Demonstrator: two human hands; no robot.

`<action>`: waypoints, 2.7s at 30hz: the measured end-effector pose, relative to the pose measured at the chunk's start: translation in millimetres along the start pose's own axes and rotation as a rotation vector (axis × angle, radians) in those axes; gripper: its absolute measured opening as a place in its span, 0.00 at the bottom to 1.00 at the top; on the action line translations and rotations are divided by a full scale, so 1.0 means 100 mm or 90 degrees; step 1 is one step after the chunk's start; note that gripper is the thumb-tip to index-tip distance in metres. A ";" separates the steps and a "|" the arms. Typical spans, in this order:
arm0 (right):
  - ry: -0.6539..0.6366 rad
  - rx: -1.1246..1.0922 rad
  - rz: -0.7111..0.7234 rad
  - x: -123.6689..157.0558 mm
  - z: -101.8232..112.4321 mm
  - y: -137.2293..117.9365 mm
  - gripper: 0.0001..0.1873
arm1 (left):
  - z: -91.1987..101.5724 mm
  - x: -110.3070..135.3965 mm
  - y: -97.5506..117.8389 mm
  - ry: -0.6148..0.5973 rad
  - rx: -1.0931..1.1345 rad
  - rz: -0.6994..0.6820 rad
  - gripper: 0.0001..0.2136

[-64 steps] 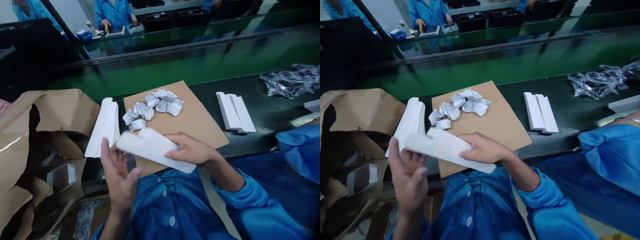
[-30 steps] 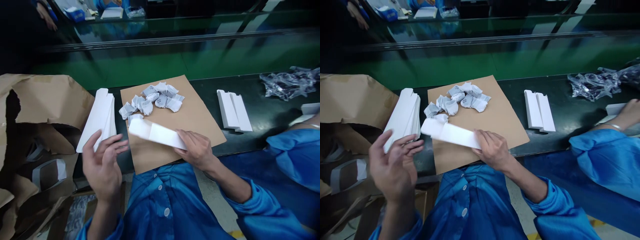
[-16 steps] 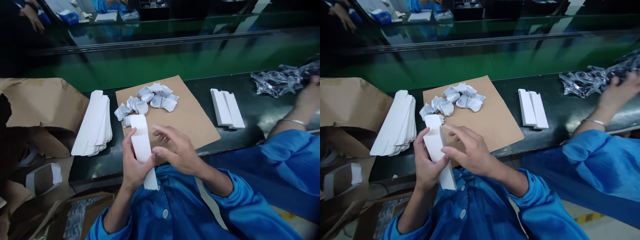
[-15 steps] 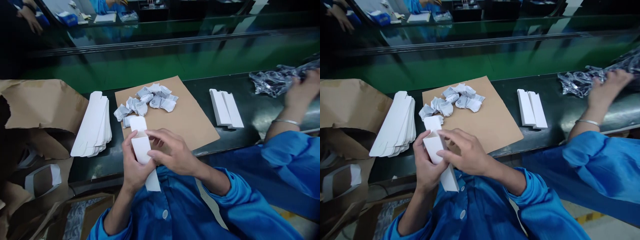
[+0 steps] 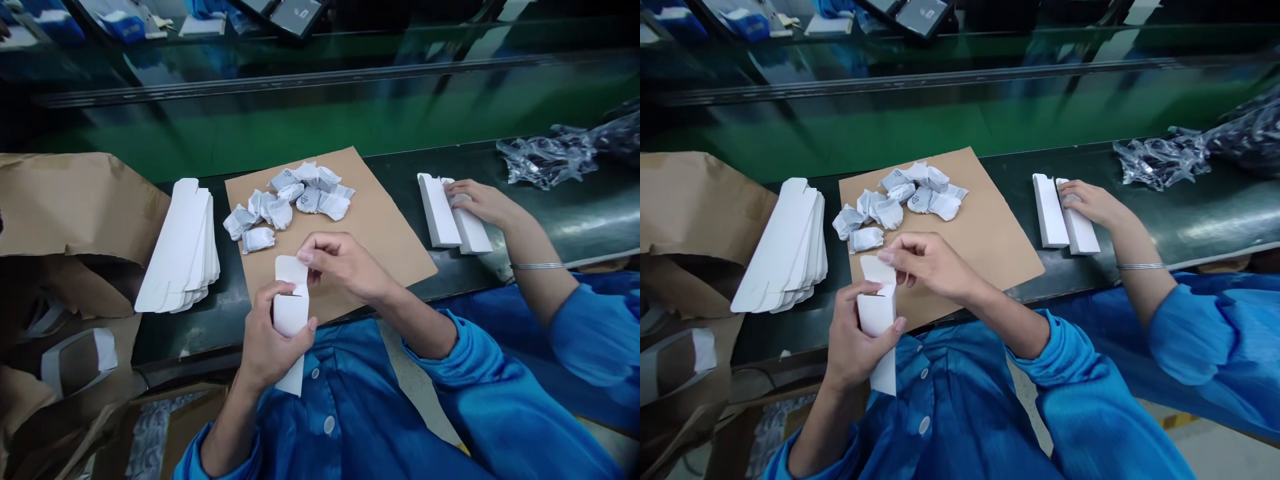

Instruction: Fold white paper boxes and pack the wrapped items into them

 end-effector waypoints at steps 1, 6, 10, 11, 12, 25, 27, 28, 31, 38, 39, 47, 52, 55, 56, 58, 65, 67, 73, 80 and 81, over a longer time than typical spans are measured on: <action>-0.028 -0.011 -0.013 0.00 -0.06 0.02 0.14 | 0.00 0.01 -0.01 0.003 -0.010 0.008 0.21; -0.059 -0.003 -0.038 0.06 -0.18 0.09 0.14 | 0.00 0.05 -0.10 0.022 -0.039 0.042 0.26; -0.042 0.023 -0.026 0.10 -0.17 0.10 0.11 | -0.01 0.08 -0.10 0.045 -0.015 0.046 0.29; -0.046 0.028 -0.023 0.10 -0.17 0.11 0.10 | -0.01 0.08 -0.09 0.045 -0.014 0.052 0.29; -0.052 0.028 -0.022 0.10 -0.17 0.11 0.09 | -0.02 0.08 -0.08 0.044 -0.015 0.056 0.29; -0.072 0.061 0.022 0.18 -0.32 0.01 0.04 | 0.01 0.20 -0.05 0.053 0.048 0.123 0.49; -0.070 0.091 0.052 0.21 -0.34 -0.02 0.04 | 0.02 0.21 -0.08 0.028 0.022 0.145 0.50; -0.067 0.102 0.073 0.23 -0.35 -0.03 0.04 | 0.04 0.21 -0.07 0.029 0.001 0.139 0.47; -0.079 0.137 0.145 0.30 -0.41 -0.05 0.04 | 0.06 0.22 -0.05 0.021 -0.026 0.105 0.37; 0.018 0.313 0.262 0.42 -0.48 0.09 0.08 | -0.09 0.26 -0.13 -0.010 0.084 0.181 0.31; 0.007 0.318 0.254 0.40 -0.49 0.12 0.08 | -0.11 0.26 -0.15 -0.001 0.104 0.193 0.30; -0.160 0.442 0.208 0.05 -0.70 0.30 0.05 | -0.20 0.28 -0.42 0.086 0.237 0.319 0.31; -0.227 0.504 0.197 -0.26 -0.75 0.28 0.02 | -0.07 0.24 -0.60 0.188 0.301 0.379 0.36; -0.173 0.738 0.262 -0.55 -0.64 0.26 0.08 | -0.03 0.14 -0.74 0.279 0.475 0.420 0.34; -0.168 0.831 0.276 -0.64 -0.62 0.30 0.09 | -0.03 0.10 -0.78 0.307 0.521 0.422 0.31; -0.203 0.960 0.280 -0.76 -0.62 0.43 0.11 | -0.04 0.03 -0.85 0.346 0.553 0.406 0.26; -0.216 0.795 0.103 -0.54 -0.05 0.47 0.11 | 0.22 0.18 -0.68 0.268 0.181 0.230 0.33; -0.220 0.688 -0.011 -0.39 0.29 0.47 0.08 | 0.23 0.14 -0.39 0.100 -0.063 0.022 0.37; 0.101 0.829 0.007 -0.06 0.85 0.36 0.13 | -0.22 -0.06 -0.29 -0.388 -0.331 -0.312 0.31; 0.103 0.897 0.090 -0.08 0.59 0.47 0.16 | -0.24 -0.17 -0.17 -0.257 -0.380 -0.439 0.17; 0.127 0.859 0.110 -0.05 0.62 0.41 0.15 | -0.20 -0.15 -0.13 -0.215 -0.380 -0.445 0.17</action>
Point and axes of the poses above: each hand's wrist, its own x-axis away from the middle knuckle, its own z-axis out of the back of the hand, y = z × x, the point moved 7 cm from there along -x, towards the middle knuckle, and after that the axes turned 3 degrees about z, right-handed, at the moved point
